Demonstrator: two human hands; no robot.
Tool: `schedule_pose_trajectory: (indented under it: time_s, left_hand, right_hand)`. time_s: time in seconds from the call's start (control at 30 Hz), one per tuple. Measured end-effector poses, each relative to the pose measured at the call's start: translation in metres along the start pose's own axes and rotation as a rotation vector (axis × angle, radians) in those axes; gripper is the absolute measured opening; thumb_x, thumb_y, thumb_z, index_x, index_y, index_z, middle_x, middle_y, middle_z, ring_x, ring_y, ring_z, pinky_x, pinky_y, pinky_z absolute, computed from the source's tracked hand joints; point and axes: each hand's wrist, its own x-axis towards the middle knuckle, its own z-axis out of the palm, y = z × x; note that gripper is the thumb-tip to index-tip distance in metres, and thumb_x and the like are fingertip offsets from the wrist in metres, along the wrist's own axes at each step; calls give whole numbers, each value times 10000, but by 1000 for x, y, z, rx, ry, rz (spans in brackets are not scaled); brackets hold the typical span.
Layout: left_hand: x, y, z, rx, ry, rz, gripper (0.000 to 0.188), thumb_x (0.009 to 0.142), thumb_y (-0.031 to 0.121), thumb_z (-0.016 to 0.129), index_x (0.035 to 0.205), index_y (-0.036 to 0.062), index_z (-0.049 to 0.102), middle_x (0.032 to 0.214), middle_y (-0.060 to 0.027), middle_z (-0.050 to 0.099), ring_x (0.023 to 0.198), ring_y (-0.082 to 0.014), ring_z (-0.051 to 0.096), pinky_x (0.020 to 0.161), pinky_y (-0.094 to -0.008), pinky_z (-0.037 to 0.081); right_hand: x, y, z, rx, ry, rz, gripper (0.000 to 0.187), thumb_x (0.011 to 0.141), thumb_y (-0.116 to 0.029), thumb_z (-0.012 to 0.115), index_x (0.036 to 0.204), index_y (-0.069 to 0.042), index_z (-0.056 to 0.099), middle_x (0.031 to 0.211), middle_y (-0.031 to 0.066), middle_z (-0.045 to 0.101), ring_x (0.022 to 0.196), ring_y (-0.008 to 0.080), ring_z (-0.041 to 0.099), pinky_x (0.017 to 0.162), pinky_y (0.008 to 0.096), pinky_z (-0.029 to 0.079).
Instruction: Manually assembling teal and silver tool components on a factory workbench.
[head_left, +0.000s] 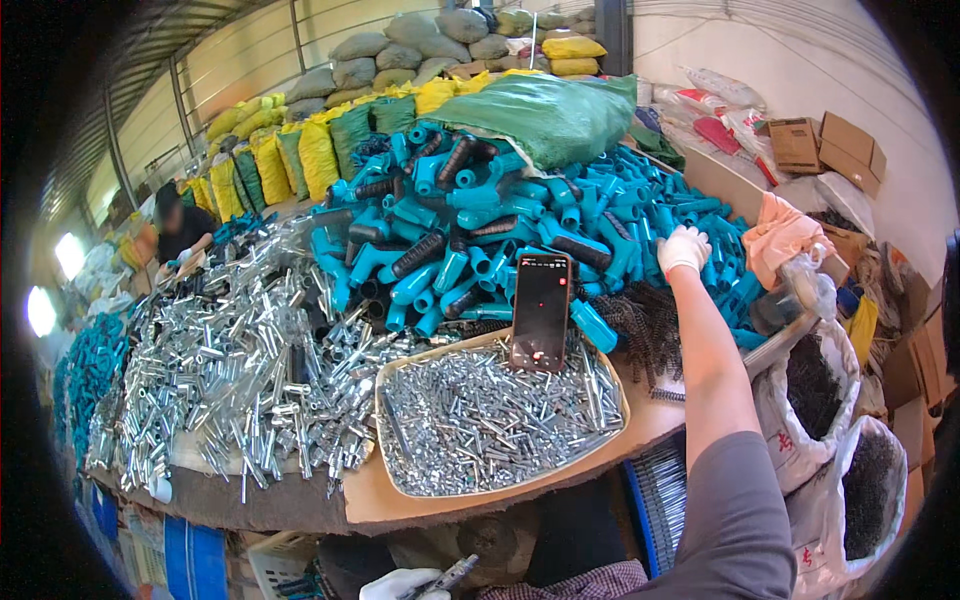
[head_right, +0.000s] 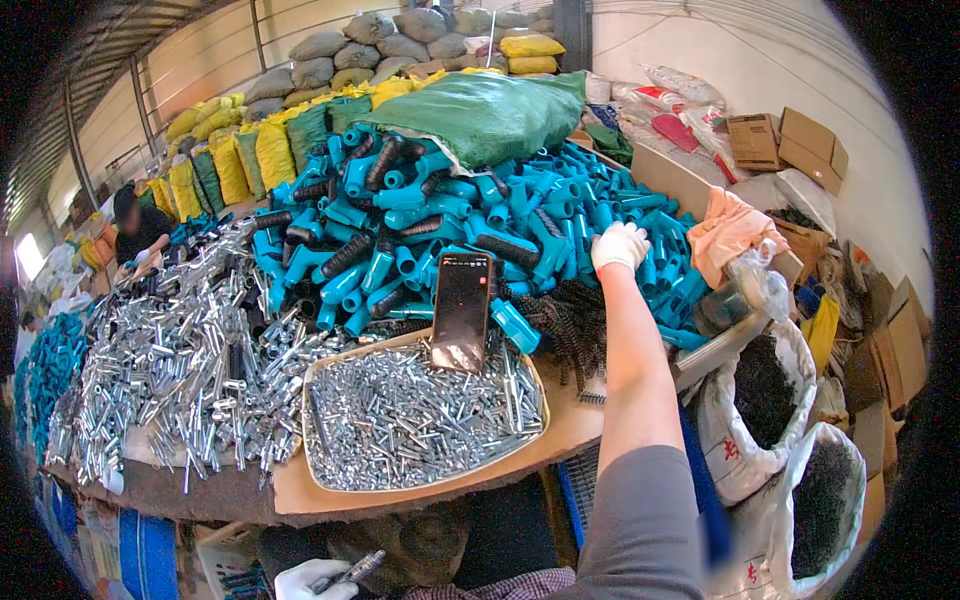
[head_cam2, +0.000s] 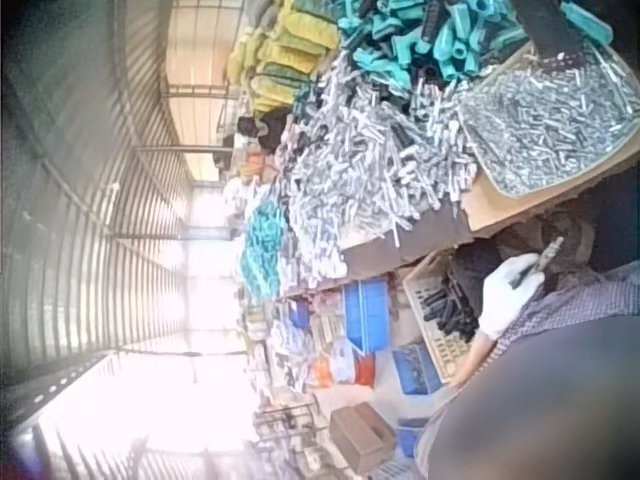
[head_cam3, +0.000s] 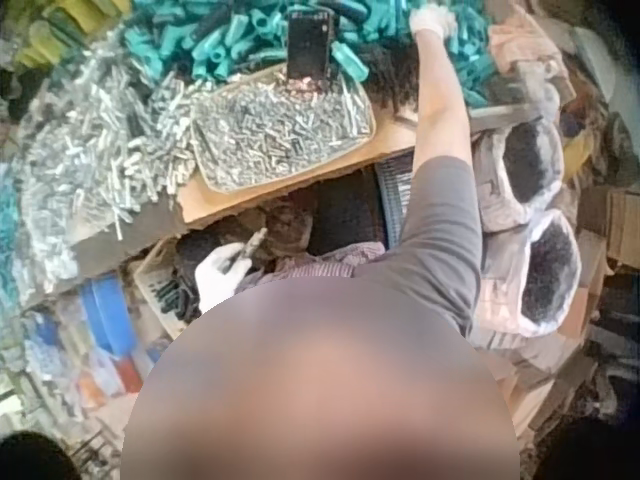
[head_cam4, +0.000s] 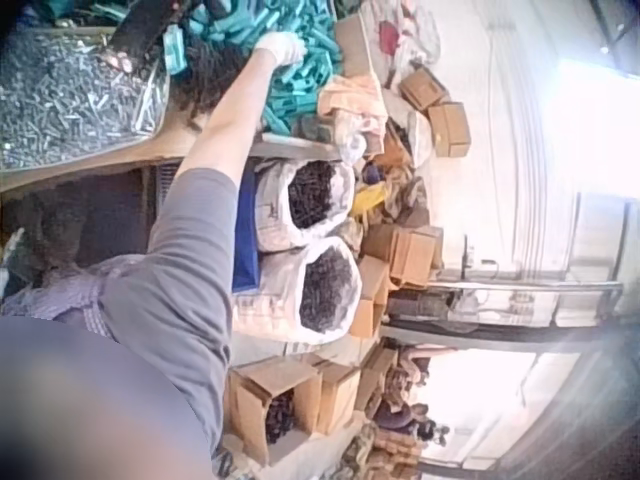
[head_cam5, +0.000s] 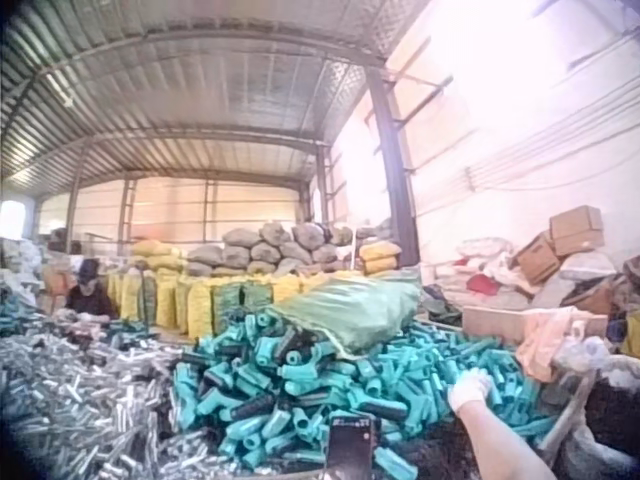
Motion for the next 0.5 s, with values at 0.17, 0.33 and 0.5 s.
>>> schedule_pose_trajectory:
  time_s: [0.17, 0.33, 0.5]
  left_hand:
    - [8, 6, 0, 16, -29, 55, 306, 811, 69, 782, 1096, -8, 703, 999, -88, 729, 887, -150, 676, 828, -280, 529]
    - [14, 3, 2, -84, 65, 21, 331, 688, 43, 758, 998, -66, 717, 858, -68, 702, 728, -101, 609, 678, -243, 495]
    - [13, -14, -10, -32, 91, 105, 307, 712, 96, 807, 988, -16, 730, 934, -130, 724, 813, -189, 693, 763, -304, 544]
  right_hand:
    - [2, 9, -16, 171, -37, 18, 427, 912, -331, 557, 1216, -40, 629, 1242, 210, 646, 1134, 390, 628, 974, 471, 506]
    - [-25, 37, -72, 926, 193, -258, 348, 899, -315, 627, 1100, -34, 669, 1057, 243, 698, 976, 371, 681, 844, 461, 524]
    - [-216, 31, -187, 922, -615, -880, 373, 845, -323, 711, 1035, -3, 693, 883, 170, 702, 817, 291, 688, 768, 362, 524]
